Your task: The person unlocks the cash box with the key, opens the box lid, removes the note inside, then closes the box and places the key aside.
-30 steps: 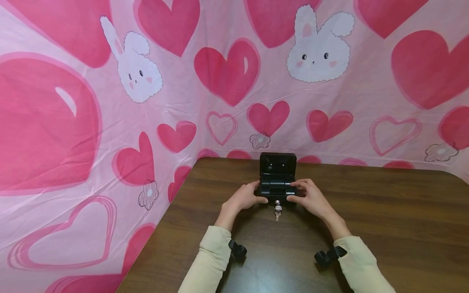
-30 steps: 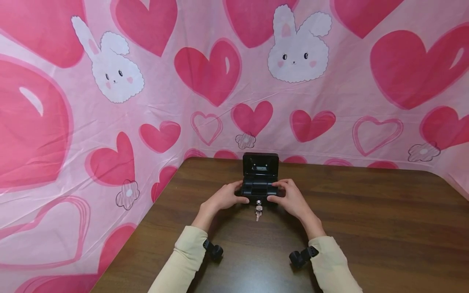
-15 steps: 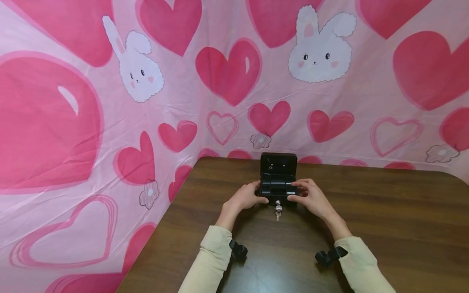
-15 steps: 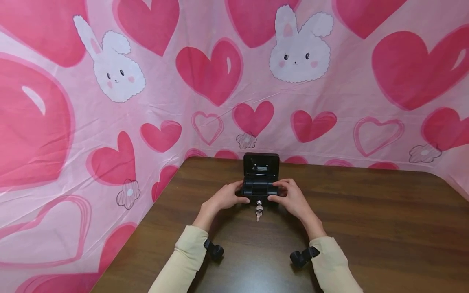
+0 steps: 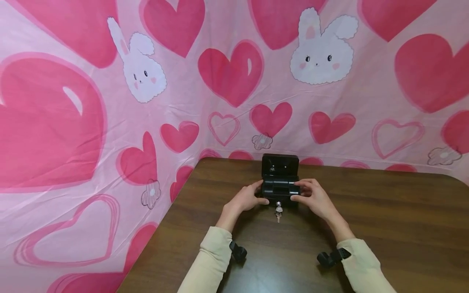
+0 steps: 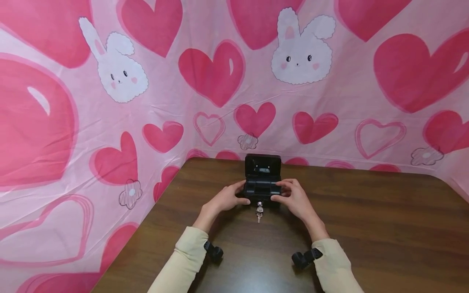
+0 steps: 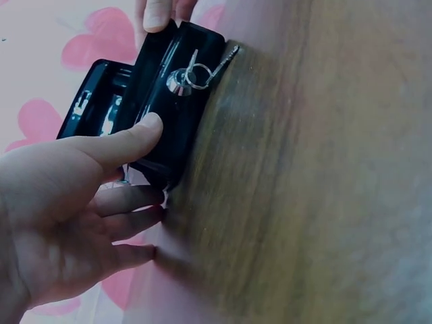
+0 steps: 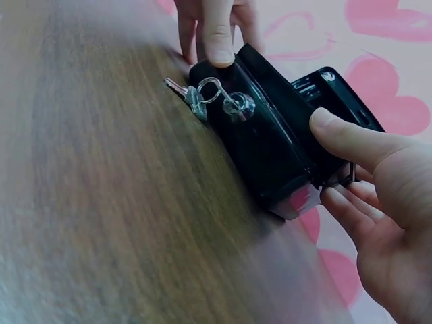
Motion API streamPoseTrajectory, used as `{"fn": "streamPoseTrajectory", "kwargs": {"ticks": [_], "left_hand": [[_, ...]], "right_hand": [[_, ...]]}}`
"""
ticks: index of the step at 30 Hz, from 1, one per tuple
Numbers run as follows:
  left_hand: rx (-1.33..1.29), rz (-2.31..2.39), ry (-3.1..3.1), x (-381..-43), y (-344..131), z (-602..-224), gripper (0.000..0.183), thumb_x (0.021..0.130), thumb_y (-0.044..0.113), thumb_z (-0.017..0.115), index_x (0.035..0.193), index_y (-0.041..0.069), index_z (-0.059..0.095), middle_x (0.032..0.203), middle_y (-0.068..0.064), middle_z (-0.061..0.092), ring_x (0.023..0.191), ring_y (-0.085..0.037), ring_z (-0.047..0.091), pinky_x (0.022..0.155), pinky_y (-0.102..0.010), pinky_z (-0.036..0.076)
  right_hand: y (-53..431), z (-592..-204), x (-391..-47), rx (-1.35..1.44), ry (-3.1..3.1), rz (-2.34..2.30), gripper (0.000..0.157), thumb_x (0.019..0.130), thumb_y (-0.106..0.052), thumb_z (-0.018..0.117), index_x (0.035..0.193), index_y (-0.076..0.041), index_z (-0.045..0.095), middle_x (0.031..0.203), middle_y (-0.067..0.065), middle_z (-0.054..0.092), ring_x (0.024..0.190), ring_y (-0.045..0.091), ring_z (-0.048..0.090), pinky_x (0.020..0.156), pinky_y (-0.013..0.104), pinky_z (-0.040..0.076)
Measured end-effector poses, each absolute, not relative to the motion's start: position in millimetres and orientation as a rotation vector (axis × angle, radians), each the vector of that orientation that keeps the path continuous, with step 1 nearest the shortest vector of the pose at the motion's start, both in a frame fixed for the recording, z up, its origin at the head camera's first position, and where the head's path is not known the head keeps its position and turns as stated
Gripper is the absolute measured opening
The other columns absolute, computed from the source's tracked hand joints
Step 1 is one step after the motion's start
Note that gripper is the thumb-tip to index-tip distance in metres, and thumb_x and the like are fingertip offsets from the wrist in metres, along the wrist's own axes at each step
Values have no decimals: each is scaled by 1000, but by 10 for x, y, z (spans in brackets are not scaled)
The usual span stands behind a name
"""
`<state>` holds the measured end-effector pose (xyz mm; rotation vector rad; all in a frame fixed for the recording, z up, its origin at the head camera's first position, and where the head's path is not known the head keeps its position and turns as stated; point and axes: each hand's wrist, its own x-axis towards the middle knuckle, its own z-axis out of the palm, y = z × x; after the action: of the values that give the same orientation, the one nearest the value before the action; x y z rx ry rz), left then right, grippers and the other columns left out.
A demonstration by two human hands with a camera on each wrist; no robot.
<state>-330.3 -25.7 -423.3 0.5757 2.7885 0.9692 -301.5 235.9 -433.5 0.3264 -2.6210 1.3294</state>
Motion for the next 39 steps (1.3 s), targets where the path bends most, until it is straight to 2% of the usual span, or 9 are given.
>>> {"fn": "streamPoseTrajectory", "kwargs": {"ticks": [5, 14, 17, 19, 22, 24, 39], "left_hand": [[581, 950, 2783, -3285, -276, -4222, 81, 87, 39, 76, 154, 17, 38, 143, -12, 57, 133, -22, 53, 112, -42, 41], [556, 999, 2757, -3280, -293, -4222, 88, 86, 46, 75, 155, 10, 34, 147, -11, 54, 137, -22, 50, 115, -42, 38], [558, 998, 2769, -3272, -289, -4241, 86, 86, 45, 74, 154, 9, 36, 146, -12, 55, 136, -23, 51, 114, -42, 39], [550, 1008, 2767, -3266, -285, -4257, 84, 87, 45, 74, 154, 10, 36, 147, -12, 54, 137, -23, 51, 115, -42, 39], [542, 1016, 2764, -3265, -278, -4280, 83, 88, 45, 73, 154, 11, 36, 147, -12, 53, 137, -24, 51, 114, -43, 39], [532, 1022, 2760, -3266, -278, -4287, 83, 88, 46, 72, 155, 12, 36, 148, -12, 53, 137, -24, 51, 114, -44, 39], [521, 1044, 2754, -3268, -280, -4282, 82, 88, 46, 72, 155, 14, 36, 147, -10, 54, 137, -23, 51, 114, -45, 39]], "right_hand": [[2406, -4333, -3007, 343, -2624, 1327, 53, 86, -29, 78, 128, -1, 62, 132, 19, 47, 106, 34, 62, 95, 49, 52], [2517, -4248, -2992, 363, -2628, 1327, 53, 87, -30, 77, 130, -2, 62, 135, 18, 47, 110, 35, 61, 96, 48, 52], [2566, -4229, -2984, 367, -2632, 1317, 54, 87, -32, 77, 130, -3, 62, 136, 17, 47, 111, 35, 61, 95, 40, 53], [2609, -4228, -2979, 368, -2634, 1308, 55, 87, -33, 77, 130, -4, 62, 136, 17, 47, 112, 35, 61, 92, 29, 54], [2684, -4230, -2957, 355, -2640, 1300, 56, 86, -35, 77, 130, -4, 62, 136, 16, 47, 112, 36, 62, 84, 11, 48], [2739, -4235, -2937, 347, -2644, 1297, 56, 86, -35, 78, 131, -4, 62, 136, 16, 48, 113, 37, 61, 81, 6, 44], [3031, -4230, -2855, 337, -2677, 1252, 55, 88, -34, 75, 133, -5, 61, 137, 17, 47, 113, 35, 60, 80, 5, 44]]}}
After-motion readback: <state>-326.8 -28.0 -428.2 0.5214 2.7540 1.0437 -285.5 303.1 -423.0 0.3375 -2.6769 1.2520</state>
